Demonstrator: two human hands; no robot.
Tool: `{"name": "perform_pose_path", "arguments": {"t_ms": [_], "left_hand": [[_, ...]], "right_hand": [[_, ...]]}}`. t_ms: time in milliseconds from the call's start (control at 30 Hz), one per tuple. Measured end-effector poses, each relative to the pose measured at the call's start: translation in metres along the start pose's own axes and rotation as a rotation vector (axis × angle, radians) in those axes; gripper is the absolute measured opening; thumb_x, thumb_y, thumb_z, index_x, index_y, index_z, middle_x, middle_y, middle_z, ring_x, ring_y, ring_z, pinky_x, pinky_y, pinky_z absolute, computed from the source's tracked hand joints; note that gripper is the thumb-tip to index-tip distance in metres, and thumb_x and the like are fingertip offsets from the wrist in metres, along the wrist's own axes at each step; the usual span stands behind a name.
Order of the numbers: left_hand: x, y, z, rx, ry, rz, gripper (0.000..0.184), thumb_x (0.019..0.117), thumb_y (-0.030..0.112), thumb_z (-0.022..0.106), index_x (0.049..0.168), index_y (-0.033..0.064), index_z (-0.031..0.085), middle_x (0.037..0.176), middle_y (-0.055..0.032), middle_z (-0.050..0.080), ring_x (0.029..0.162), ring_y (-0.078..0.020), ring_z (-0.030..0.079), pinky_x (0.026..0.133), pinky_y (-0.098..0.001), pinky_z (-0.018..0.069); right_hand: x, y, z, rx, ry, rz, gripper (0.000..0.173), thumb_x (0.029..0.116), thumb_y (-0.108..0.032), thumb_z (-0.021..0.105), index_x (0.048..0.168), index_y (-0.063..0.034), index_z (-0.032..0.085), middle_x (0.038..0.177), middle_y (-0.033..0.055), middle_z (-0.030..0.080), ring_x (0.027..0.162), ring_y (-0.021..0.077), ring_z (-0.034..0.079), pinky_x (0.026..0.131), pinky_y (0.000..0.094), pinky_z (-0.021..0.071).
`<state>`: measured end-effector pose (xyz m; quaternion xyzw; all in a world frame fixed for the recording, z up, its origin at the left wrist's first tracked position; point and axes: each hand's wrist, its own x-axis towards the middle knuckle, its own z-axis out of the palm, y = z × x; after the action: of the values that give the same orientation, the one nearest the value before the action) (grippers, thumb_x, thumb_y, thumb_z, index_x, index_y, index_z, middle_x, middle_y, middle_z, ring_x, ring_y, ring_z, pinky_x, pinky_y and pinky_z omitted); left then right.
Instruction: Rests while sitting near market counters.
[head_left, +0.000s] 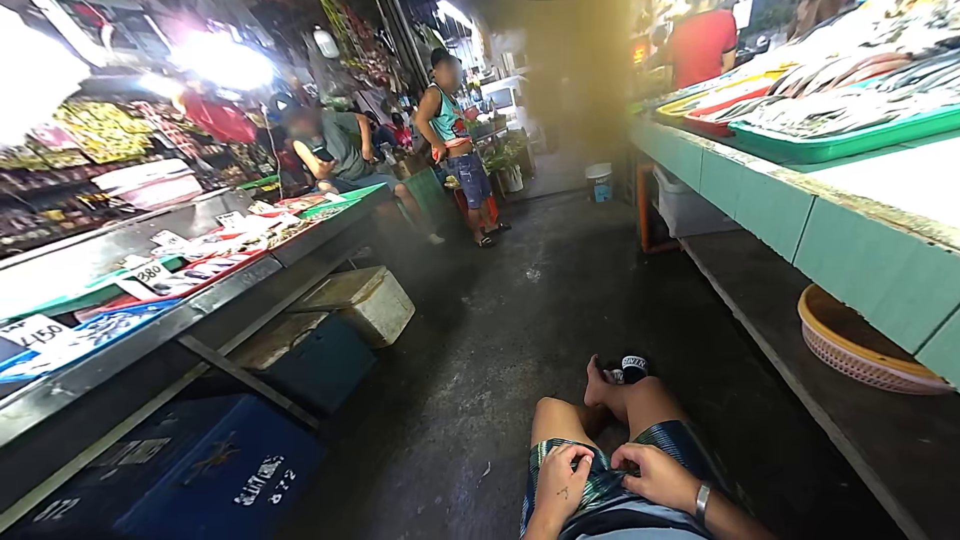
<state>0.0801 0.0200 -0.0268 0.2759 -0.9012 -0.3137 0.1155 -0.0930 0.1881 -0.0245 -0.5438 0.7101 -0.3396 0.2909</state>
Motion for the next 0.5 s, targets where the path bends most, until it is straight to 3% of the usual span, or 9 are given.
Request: {"name": "perform_pose_path", "arguments": {"t_ms": [500], "left_hand": [[0.005,0.014,0.007,0.001,-0.031,0.096,0.028,0.1018,0.040,0.054,0.107,0.0258,0.078,0.111,0.0111,0.073,0.113,-0.0044,0.063,0.105,-0.0354,0.0467]], "right_hand": [[-0.014,0.004,-0.006,0.056,0.055,0.036,0.027,0.0901,-0.021,0.070,0.115,-0.0104,0.072,0.110,0.0076,0.071,0.102,0.0185,0.068,0.095,0.0404,0.0548]]}}
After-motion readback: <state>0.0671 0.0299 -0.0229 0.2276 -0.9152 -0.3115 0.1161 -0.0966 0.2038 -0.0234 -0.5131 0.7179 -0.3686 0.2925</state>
